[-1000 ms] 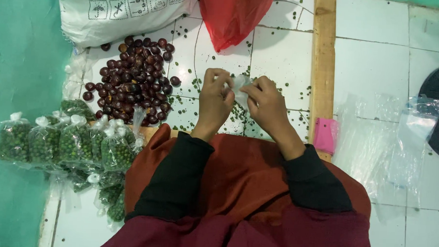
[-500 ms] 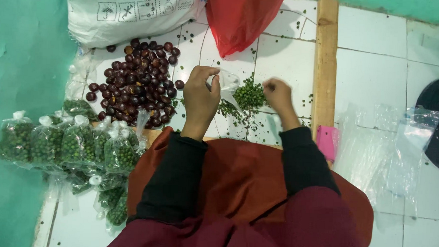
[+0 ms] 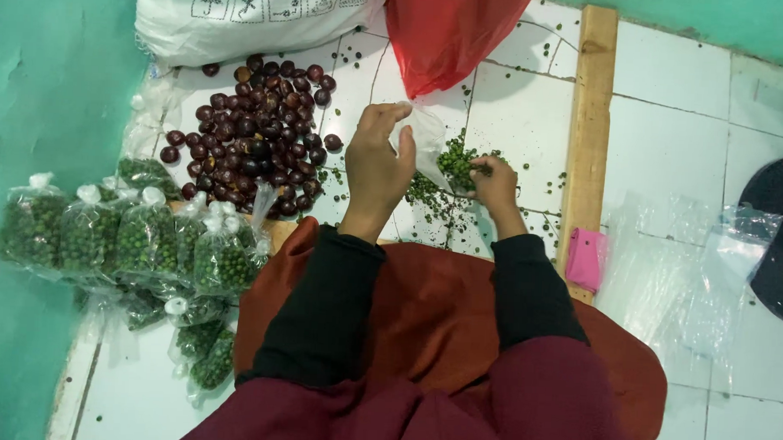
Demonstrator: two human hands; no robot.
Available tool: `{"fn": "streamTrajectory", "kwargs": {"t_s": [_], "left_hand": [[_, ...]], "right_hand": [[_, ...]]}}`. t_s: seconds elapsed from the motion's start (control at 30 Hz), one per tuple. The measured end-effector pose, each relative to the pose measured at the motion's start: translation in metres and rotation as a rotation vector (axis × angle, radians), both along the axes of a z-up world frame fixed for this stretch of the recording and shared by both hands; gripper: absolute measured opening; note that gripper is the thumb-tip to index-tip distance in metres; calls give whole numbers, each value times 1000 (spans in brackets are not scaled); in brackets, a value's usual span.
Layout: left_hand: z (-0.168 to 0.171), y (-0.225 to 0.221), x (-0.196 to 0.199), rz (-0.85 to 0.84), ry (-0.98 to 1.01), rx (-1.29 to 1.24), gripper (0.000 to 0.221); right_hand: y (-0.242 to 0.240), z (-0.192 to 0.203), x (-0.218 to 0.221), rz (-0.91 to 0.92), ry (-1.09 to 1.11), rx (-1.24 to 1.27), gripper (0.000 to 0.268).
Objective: Packaging small green produce into plastic bags using a small container for measurement
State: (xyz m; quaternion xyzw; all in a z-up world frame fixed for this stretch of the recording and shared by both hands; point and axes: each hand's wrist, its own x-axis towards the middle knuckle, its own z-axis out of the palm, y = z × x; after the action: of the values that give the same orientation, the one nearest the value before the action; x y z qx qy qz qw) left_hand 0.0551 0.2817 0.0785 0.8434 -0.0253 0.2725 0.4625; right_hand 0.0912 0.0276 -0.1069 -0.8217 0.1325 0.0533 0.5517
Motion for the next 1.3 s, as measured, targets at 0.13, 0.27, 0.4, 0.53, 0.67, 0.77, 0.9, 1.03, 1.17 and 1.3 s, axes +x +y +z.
{"fn": "streamTrajectory", "kwargs": {"t_s": [0.13, 0.27, 0.4, 0.53, 0.67, 0.77, 0.9, 1.03, 1.17, 1.3], "left_hand": [[10, -3, -6, -58, 9, -43, 23], [9, -7, -11, -131, 36, -54, 32], [0, -11, -8, -196, 67, -42, 38], [1, -12, -8, -219, 102, -17, 39], [3, -13, -9, -212, 118, 8, 41], [-2, -13, -9, -205, 146, -4, 42], [8, -11, -11, -198, 166, 7, 42], [12, -11, -11, -196, 187, -2, 42], [6, -13, -12, -210, 171, -14, 42], [-1, -13, -9, -218, 128, 14, 43]], "right_hand": [[-6, 28, -3, -29, 51, 149, 18], [-16, 24, 0, -43, 103, 310, 26], [-26, 27, -3, -36, 150, 228, 22], [-30, 22, -5, -31, 191, 213, 23], [-23, -10, 2, 91, 46, -70, 23], [12, 10, 0, 169, -104, -308, 25], [40, -8, 11, 457, -165, -853, 47], [33, -20, -2, 471, -333, -811, 38], [2, -20, -14, 535, -181, -712, 31], [-17, 33, -19, 358, -71, -446, 26]]}}
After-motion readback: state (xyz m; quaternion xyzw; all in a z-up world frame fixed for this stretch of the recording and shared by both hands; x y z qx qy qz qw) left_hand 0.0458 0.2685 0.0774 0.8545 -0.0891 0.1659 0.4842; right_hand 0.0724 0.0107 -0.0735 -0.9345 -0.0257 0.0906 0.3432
